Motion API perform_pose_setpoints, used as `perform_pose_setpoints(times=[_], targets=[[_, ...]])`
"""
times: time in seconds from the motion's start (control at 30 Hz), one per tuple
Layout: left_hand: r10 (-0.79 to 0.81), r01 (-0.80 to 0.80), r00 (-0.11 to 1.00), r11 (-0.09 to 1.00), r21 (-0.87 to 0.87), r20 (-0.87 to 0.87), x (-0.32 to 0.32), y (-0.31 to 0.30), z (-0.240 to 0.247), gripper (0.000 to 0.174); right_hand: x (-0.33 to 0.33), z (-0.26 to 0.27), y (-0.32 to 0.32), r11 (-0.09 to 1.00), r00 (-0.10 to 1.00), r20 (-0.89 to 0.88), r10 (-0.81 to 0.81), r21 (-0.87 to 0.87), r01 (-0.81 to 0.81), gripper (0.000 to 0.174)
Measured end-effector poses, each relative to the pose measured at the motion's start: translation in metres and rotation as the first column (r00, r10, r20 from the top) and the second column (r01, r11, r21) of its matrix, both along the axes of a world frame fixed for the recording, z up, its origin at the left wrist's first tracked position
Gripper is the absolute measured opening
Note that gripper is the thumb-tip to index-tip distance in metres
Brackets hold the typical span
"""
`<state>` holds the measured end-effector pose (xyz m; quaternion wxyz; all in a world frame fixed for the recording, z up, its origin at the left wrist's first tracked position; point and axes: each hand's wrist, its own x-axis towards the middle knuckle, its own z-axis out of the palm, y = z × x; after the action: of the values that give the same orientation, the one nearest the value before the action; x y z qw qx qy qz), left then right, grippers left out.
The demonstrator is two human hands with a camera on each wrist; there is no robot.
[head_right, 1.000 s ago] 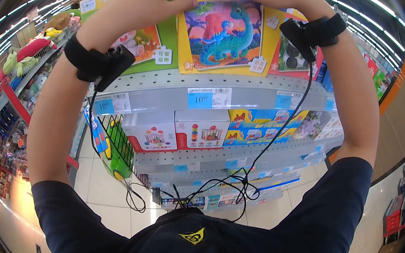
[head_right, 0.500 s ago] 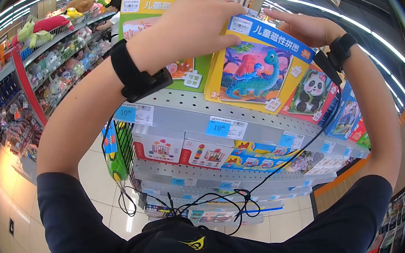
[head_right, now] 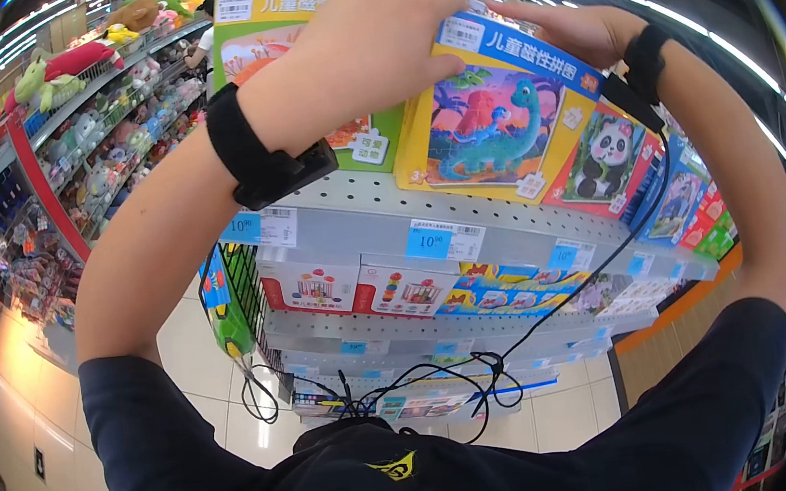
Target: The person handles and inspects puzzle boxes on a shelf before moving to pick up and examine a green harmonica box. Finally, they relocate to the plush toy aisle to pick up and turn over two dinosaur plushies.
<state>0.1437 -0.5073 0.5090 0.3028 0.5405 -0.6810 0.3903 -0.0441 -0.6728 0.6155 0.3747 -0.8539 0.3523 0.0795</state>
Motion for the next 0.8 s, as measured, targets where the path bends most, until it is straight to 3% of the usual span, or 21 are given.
perform_pose_setpoints(times=[0.03,0.1,0.17,0.23,0.3,0.37,0.43,0.5,0.53,0.57,0.63,0.67,0.7,0.77,0.8], targets=[[-0.005,0.005,1.0,1.0,0.001,0.011,0.001,-0.001,0.0,0.045,0.0,-0.003,-0.001,0.998,0.999,0.045,-0.026,0.055,0.023,0.089],[-0.027,0.027,0.999,1.0,0.002,0.019,0.0,0.009,0.006,0.048,0.001,0.0,0.005,1.0,1.0,0.017,0.006,-0.024,-0.005,0.087],[-0.155,0.169,0.979,0.98,0.107,-0.13,-0.003,0.025,0.01,0.03,-0.003,0.0,-0.003,0.998,0.999,-0.034,-0.005,-0.068,0.002,0.085],[-0.177,0.183,0.978,0.982,0.045,-0.111,0.0,0.022,0.007,0.028,0.0,-0.001,-0.007,0.992,1.0,0.02,-0.003,-0.124,0.006,0.087],[-0.189,0.188,0.977,0.982,-0.016,-0.099,0.003,0.014,0.002,0.027,0.003,0.004,-0.014,0.994,0.999,-0.036,0.029,-0.101,-0.032,0.085],[-0.2,0.201,0.969,0.98,-0.004,-0.147,0.002,0.001,0.001,0.025,0.006,0.007,-0.023,0.997,0.999,-0.012,-0.031,-0.072,0.03,0.087],[-0.238,0.232,0.966,0.97,-0.073,-0.1,0.007,0.008,-0.004,0.024,0.016,0.033,-0.013,1.0,0.992,-0.126,0.004,0.003,-0.003,0.093],[-0.27,0.262,0.962,0.956,-0.13,-0.048,0.008,0.016,-0.007,0.023,0.027,0.047,-0.006,0.982,0.993,-0.098,0.073,0.181,-0.054,0.08],[-0.28,0.273,0.959,0.953,-0.129,-0.041,0.007,0.02,-0.007,0.021,0.03,0.047,-0.007,0.997,0.992,-0.113,0.058,0.065,-0.051,0.091],[-0.288,0.282,0.957,0.95,-0.133,-0.033,0.007,0.022,-0.007,0.02,0.037,0.045,0.005,0.997,0.992,-0.116,0.056,0.066,-0.048,0.091],[-0.275,0.269,0.96,0.956,-0.117,-0.042,0.006,0.013,-0.005,0.019,0.053,0.038,0.037,0.98,0.989,-0.138,-0.056,0.181,0.081,0.06],[-0.255,0.249,0.966,0.963,-0.104,-0.045,0.005,0.011,-0.005,0.019,0.054,0.026,0.032,0.993,0.994,0.053,-0.097,0.071,0.093,0.071],[-0.26,0.254,0.964,0.961,-0.109,-0.05,0.004,0.013,-0.004,0.019,0.054,0.019,0.012,0.993,0.994,0.048,-0.102,0.067,0.099,0.071],[-0.261,0.26,0.965,0.962,-0.085,0.008,0.007,0.021,-0.002,0.017,0.064,0.022,-0.021,0.982,0.967,-0.172,0.188,0.02,-0.187,0.083],[-0.254,0.254,0.967,0.962,-0.097,0.004,0.005,0.021,-0.001,0.017,0.069,0.026,-0.027,0.986,0.956,-0.243,0.162,0.013,-0.164,0.082]])
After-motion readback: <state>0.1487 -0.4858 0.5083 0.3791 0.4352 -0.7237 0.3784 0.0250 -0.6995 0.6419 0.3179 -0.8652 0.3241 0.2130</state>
